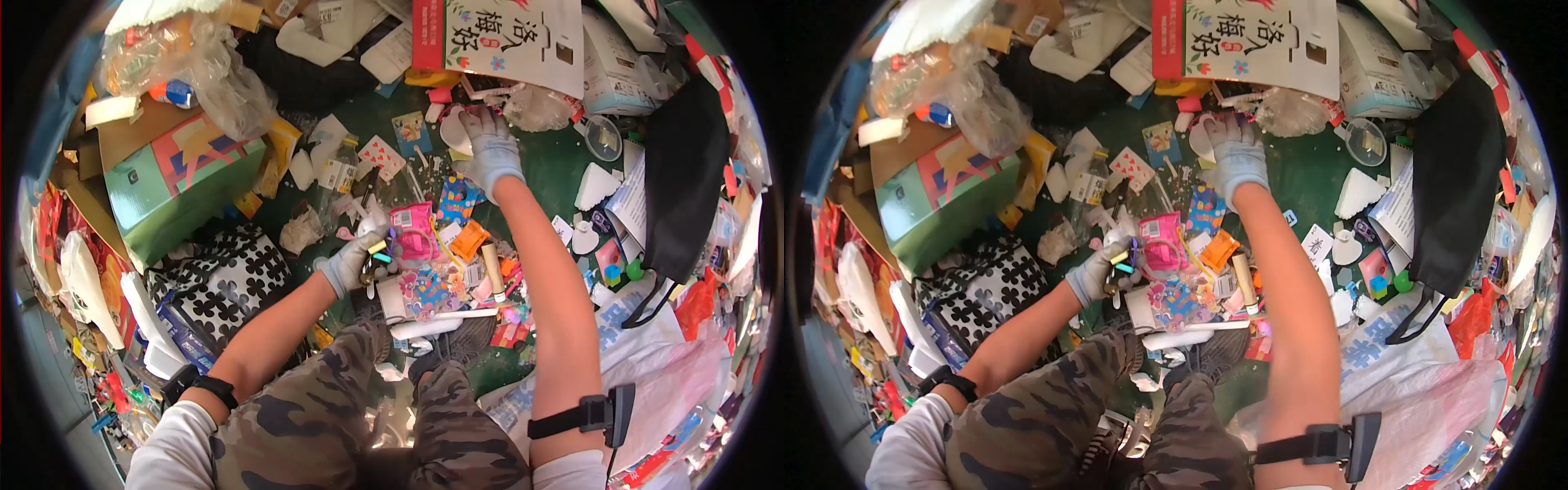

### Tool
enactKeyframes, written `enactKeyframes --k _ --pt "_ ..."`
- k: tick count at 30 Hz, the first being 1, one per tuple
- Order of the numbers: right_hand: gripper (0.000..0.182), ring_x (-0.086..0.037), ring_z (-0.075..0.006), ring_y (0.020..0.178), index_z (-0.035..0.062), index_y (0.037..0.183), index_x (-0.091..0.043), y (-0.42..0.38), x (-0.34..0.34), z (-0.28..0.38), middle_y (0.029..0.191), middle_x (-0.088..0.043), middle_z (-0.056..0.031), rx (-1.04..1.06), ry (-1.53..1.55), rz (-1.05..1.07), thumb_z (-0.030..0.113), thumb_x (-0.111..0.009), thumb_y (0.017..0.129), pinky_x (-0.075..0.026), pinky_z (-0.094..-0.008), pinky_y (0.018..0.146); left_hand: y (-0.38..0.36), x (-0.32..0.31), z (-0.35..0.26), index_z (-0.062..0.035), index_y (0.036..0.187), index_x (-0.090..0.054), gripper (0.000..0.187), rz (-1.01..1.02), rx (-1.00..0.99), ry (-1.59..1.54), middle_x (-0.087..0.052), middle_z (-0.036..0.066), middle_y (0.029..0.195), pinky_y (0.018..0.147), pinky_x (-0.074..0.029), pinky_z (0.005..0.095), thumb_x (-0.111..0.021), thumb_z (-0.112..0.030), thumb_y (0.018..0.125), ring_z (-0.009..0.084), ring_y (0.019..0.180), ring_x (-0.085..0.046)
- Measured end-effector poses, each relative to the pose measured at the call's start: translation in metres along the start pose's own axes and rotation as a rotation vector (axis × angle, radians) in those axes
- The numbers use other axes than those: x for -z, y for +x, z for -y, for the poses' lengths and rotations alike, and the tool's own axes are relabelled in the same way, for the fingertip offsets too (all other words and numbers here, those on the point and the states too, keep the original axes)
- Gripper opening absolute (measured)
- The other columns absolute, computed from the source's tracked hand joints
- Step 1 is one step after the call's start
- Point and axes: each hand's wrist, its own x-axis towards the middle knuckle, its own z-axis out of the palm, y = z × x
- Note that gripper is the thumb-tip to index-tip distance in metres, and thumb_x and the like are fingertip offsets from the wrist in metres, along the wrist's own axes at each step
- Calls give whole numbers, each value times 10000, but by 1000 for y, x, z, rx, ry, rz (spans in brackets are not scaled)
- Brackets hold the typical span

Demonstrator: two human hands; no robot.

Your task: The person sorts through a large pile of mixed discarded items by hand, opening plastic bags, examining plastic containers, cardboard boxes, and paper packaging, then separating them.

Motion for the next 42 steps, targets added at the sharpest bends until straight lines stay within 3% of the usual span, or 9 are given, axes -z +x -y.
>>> enactKeyframes --k 5,8,10,11,22,25,31,35,42 --pt "623 -440 -342 1149 182 1231 -465 15 1 4 1296 -412 -144 -139 -39 234 325 -689 667 -417 -425 894 -4 -12 0 -111 1009 -556 309 -57 -16 -1 -624 64 795 411 -464 237 -550 -382 862 185 602 -623" --pt "504 -575 -279 986 92 1180 -499 -23 3 -4 1119 -560 -136 -252 523 270 252 -632 721 -477 -393 827 -4 -10 -4 -114 1012 -547 285 -69 0 35 -626 71 825 432 -486 240 -546 -361 869 175 630 -630" --pt "403 -618 -215 841 14 1150 -501 -60 -17 -13 966 -608 -111 -515 1615 122 131 -536 766 -509 -333 771 -4 -9 -5 -111 1051 -518 314 -65 -37 2 -622 89 880 445 -491 243 -543 -363 866 191 666 -633" --pt "358 -602 -156 863 -48 1125 -493 -77 -17 -14 987 -589 -99 -590 1720 129 37 -471 778 -511 -276 759 0 -8 -5 -109 1061 -508 326 -79 -58 -9 -622 95 900 445 -490 244 -544 -365 863 197 674 -633" --pt "539 -599 -134 773 -13 1248 -410 -150 -10 59 1057 -567 -90 -766 1618 -23 -58 -453 712 -505 -217 552 -3 -76 -28 -87 1027 -532 369 -183 -307 -155 -631 79 886 456 -535 253 -551 -414 856 187 689 -643" --pt "611 -587 -183 931 -25 1313 -312 -154 5 74 1132 -523 -137 -751 1613 114 -56 -468 723 -544 -272 664 -5 -105 -19 -84 1030 -532 339 -146 -419 -81 -627 74 931 542 -541 286 -543 -384 872 181 749 -638" --pt "722 -552 -175 1012 110 1391 -227 -167 2 88 1276 -438 -71 -531 1664 87 -46 -458 725 -538 -275 731 2 -116 8 -63 1090 -531 305 -218 -671 294 -603 39 952 706 -503 267 -534 -293 891 144 840 -597" --pt "753 -453 -135 1095 37 1395 -206 -164 26 97 1291 -395 -72 -436 1565 23 -85 -437 688 -398 -245 911 -13 -130 19 -43 1136 -524 349 -182 -774 573 -595 24 972 802 -441 233 -538 -292 892 95 897 -555" --pt "776 -493 -126 1054 105 1411 -176 -168 26 100 1247 -423 -67 -360 1978 -48 -125 -416 710 -477 -222 805 -22 -129 18 -27 1175 -507 379 -114 -1262 1045 -499 160 1183 898 -408 346 -463 -286 902 250 1056 -503"
